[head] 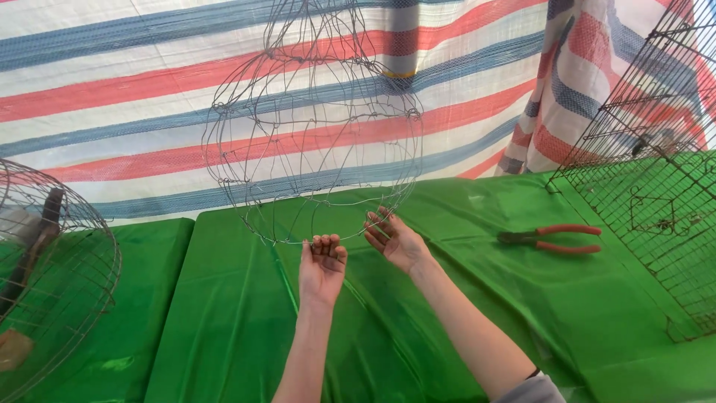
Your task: Assembling a wire frame structure by manually twisting wire joints to secure the components.
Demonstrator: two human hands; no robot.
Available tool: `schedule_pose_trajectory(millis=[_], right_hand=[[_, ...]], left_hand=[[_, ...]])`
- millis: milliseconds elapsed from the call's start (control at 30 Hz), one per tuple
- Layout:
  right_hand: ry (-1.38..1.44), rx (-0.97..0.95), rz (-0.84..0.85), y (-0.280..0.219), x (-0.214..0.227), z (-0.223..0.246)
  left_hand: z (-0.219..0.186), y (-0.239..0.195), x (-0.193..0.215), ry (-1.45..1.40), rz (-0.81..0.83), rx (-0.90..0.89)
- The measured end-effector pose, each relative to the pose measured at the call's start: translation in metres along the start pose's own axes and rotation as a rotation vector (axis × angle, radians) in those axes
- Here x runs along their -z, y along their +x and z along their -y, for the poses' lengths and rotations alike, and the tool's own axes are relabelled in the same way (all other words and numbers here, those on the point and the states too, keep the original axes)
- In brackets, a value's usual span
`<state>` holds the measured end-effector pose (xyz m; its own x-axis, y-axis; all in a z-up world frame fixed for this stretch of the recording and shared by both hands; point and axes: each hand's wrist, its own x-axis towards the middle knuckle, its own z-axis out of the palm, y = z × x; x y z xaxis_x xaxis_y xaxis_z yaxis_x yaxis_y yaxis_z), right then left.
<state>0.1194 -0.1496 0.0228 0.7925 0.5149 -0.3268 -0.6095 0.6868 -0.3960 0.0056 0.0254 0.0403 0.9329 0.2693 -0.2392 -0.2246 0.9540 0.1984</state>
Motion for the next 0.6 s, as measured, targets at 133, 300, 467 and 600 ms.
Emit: schedule_pose_trajectory(millis=[133, 300, 467, 600], right_hand=[[-0.031, 0.006, -0.044, -0.001, 0.002, 0.002], [-0.367, 0.159, -0.313, -0.030, -0.007, -0.001], [-1.054, 0.990, -0.188, -0.090, -0.045, -0.009], [-1.763, 1.521, 0.051, -0.099, -0.096, 0.000]], left_hand=[[0.006, 0.002, 0.007, -0.002, -0.002, 0.001], [0.010, 0.008, 0.018, -0.001, -0.013, 0.004], [0.016, 0.010, 0.026, -0.006, 0.043, -0.007], [0.023, 0.007, 0.032, 0.007, 0.074, -0.019]])
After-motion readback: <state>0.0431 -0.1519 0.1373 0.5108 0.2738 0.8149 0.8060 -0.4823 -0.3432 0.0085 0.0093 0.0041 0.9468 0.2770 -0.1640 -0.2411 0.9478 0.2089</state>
